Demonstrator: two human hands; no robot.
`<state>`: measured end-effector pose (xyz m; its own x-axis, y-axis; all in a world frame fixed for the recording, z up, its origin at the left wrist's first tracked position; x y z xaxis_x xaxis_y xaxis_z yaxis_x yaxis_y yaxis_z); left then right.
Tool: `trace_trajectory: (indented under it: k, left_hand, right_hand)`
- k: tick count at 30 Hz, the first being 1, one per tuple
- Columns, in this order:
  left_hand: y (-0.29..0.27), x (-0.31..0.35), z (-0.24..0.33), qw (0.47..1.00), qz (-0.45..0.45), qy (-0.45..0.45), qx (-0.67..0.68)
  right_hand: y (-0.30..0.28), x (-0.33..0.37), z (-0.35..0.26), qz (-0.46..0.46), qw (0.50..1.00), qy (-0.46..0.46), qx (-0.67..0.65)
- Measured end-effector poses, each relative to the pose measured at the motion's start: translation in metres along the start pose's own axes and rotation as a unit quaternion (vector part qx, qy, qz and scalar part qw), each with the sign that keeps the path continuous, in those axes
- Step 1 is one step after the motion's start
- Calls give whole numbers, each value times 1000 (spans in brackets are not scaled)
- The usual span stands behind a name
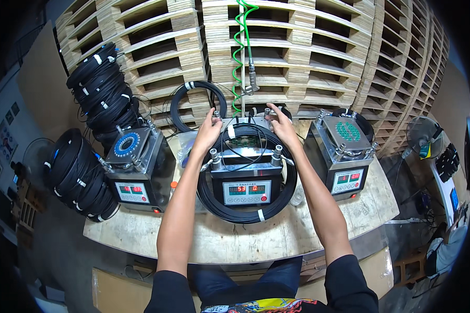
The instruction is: The person operates a heat press machine to process coiled black cables. They place a cable coil into the machine, close the press, and wait for the cycle to complete. Afterward, they remove the processed coil and repeat the process with a second coil.
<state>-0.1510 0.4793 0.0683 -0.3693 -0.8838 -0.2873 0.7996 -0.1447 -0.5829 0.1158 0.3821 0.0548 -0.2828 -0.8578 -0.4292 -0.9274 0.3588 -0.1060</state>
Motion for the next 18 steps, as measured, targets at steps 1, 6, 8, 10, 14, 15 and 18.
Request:
trace_trajectory:
  k: [1,6,8,10,14,15,18]
  left_hand:
    - [1,0,1,1000,2,7,-5]
    - [0,-1,-3,1000,6,10,-11]
    - [1,-2,-5,1000,16,14,-16]
    - [1,-4,-10,999,22,12,-21]
    - [2,-3,-6,1000,21,4,-22]
    - [2,-3,-5,1000,21,3,-23]
    - [0,-2,-5,1000,12,-1,-19]
  right_hand:
    - [-2,1,1,-2,1000,5,0]
    - [1,3,-2,-7,999,27,15]
    - [1,1,0,-5,999,27,25]
    - [2,-1,1,-3,999,31,28]
    - [1,-2,9,-2,1000,-3,22]
    - [1,-3,10,-5,1000,-9,15]
    - [1,-4,11,-7,1000,-29,1]
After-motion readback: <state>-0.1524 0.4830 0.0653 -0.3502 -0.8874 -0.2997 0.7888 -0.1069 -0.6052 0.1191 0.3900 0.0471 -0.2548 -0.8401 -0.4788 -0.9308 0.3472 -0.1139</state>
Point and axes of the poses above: each hand's wrist, its own x-axis away from the middle knuckle, its own y-axis out of the palm, z = x × y, the point moved 1 cm from there along -x, towards the middle knuckle, and after that the axes turned 13 degrees about -x, right-handed, at the moved point
